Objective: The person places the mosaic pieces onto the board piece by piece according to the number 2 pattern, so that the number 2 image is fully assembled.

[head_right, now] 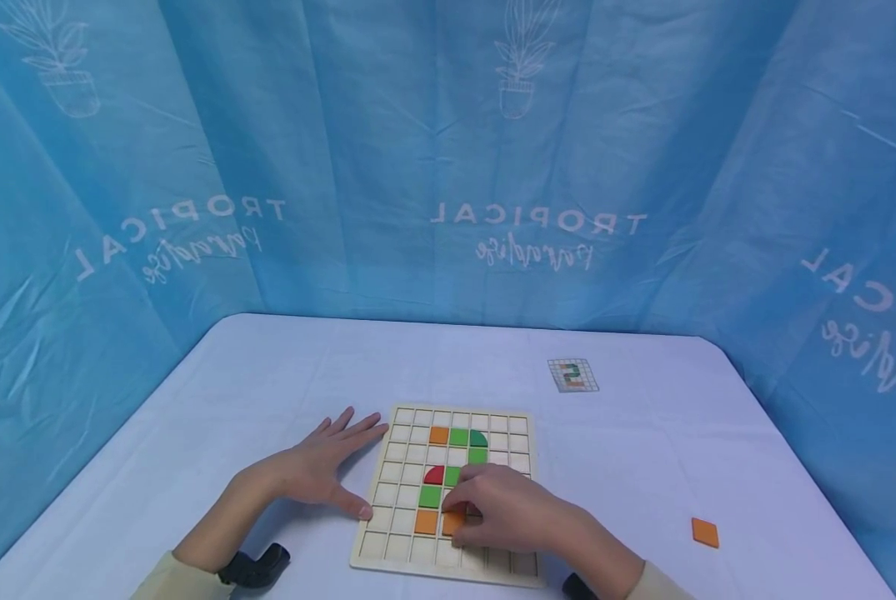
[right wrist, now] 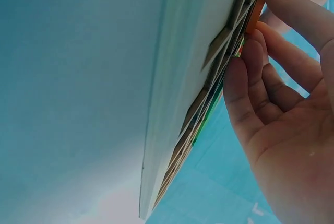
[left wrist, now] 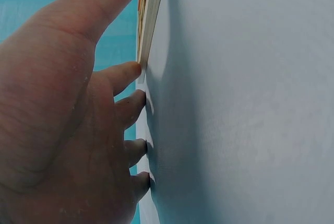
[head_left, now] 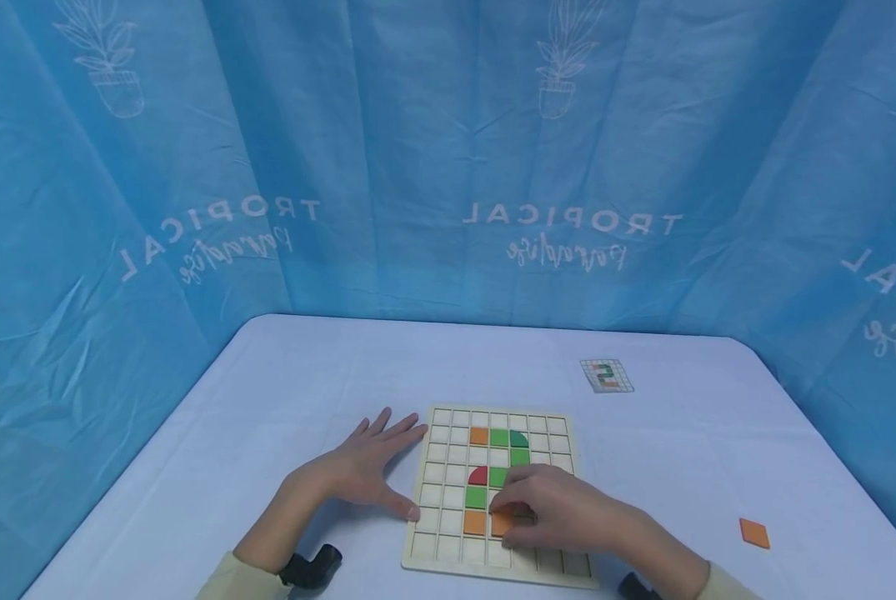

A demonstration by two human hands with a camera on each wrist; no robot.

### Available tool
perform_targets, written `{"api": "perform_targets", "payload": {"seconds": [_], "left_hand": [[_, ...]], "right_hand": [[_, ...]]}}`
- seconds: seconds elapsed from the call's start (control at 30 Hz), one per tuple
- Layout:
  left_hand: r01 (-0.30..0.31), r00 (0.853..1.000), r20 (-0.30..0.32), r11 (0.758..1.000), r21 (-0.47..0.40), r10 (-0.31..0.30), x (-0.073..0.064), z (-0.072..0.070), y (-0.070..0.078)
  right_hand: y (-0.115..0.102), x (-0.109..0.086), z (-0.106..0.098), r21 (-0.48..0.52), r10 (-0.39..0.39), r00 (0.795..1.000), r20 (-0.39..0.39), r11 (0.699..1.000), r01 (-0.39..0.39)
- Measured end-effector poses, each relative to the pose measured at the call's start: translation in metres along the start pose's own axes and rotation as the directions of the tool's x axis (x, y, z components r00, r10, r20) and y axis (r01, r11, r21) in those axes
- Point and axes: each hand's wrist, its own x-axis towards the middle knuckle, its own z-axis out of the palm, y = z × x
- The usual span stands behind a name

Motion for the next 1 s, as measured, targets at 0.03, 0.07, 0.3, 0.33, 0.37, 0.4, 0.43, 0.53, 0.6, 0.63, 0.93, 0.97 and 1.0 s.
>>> {"api": "perform_targets", "payload": {"seconds": [0.03, 0.07, 0.3, 0.33, 0.37, 0.4, 0.43, 0.53, 0.6, 0.63, 0.93, 0.97, 1.0], "left_hand": [[0.0, 1.0, 0.0, 1.0, 0.0, 0.0, 0.0, 0.0, 0.0], [0.0, 1.0, 0.001, 1.0, -0.002, 0.0, 0.0, 0.0, 0.0], [-0.012, 1.0, 0.003, 1.0, -0.008, 0.013, 0.0, 0.001, -0.001], [-0.014, 1.0, 0.003, 1.0, -0.008, 0.014, 0.001, 0.001, -0.001], [-0.014, 1.0, 0.003, 1.0, -0.009, 0.014, 0.001, 0.001, -0.001], [-0.014, 1.0, 0.002, 1.0, -0.008, 0.014, 0.001, 0.0, -0.001], [-0.011, 1.0, 0.003, 1.0, -0.009, 0.011, 0.001, 0.0, -0.001], [0.0, 1.0, 0.005, 1.0, -0.011, 0.0, 0.001, -0.001, -0.001], [0.005, 1.0, 0.006, 1.0, -0.009, -0.005, 0.001, -0.001, -0.001], [0.005, 1.0, 0.006, 1.0, -0.011, -0.005, 0.001, -0.001, 0.0], [0.001, 1.0, 0.001, 1.0, 0.0, -0.001, 0.001, 0.0, 0.001], [0.005, 1.0, 0.0, 1.0, 0.001, -0.005, 0.001, 0.0, 0.001], [0.008, 1.0, 0.0, 1.0, 0.004, -0.008, 0.001, 0.0, 0.001]], "right_hand": [[0.0, 0.001, 0.0, 0.006, -0.001, 1.0, 0.003, 1.0, 0.001], [0.0, 0.001, 0.001, 0.012, 0.001, 1.0, 0.007, 1.0, -0.002], [0.001, -0.002, 0.0, 0.028, 0.048, 0.999, 0.01, 0.998, -0.048], [0.001, -0.003, 0.0, 0.028, 0.055, 0.998, 0.008, 0.998, -0.055], [0.001, -0.003, 0.0, 0.029, 0.061, 0.998, 0.007, 0.998, -0.062], [0.001, -0.003, 0.0, 0.03, 0.062, 0.998, 0.005, 0.998, -0.062], [0.001, -0.003, 0.0, 0.026, 0.061, 0.998, 0.002, 0.998, -0.061], [0.001, -0.002, -0.001, 0.015, 0.042, 0.999, -0.004, 0.999, -0.042], [0.002, -0.002, 0.0, 0.006, 0.024, 1.0, -0.01, 1.0, -0.024], [0.002, -0.002, 0.0, 0.008, 0.019, 1.0, -0.014, 1.0, -0.019], [0.012, -0.021, -0.008, 0.209, 0.083, 0.996, -0.043, 0.975, -0.072], [0.014, -0.025, -0.01, 0.235, 0.097, 0.994, -0.043, 0.968, -0.084], [0.016, -0.029, -0.011, 0.258, 0.109, 0.993, -0.046, 0.962, -0.094]]}}
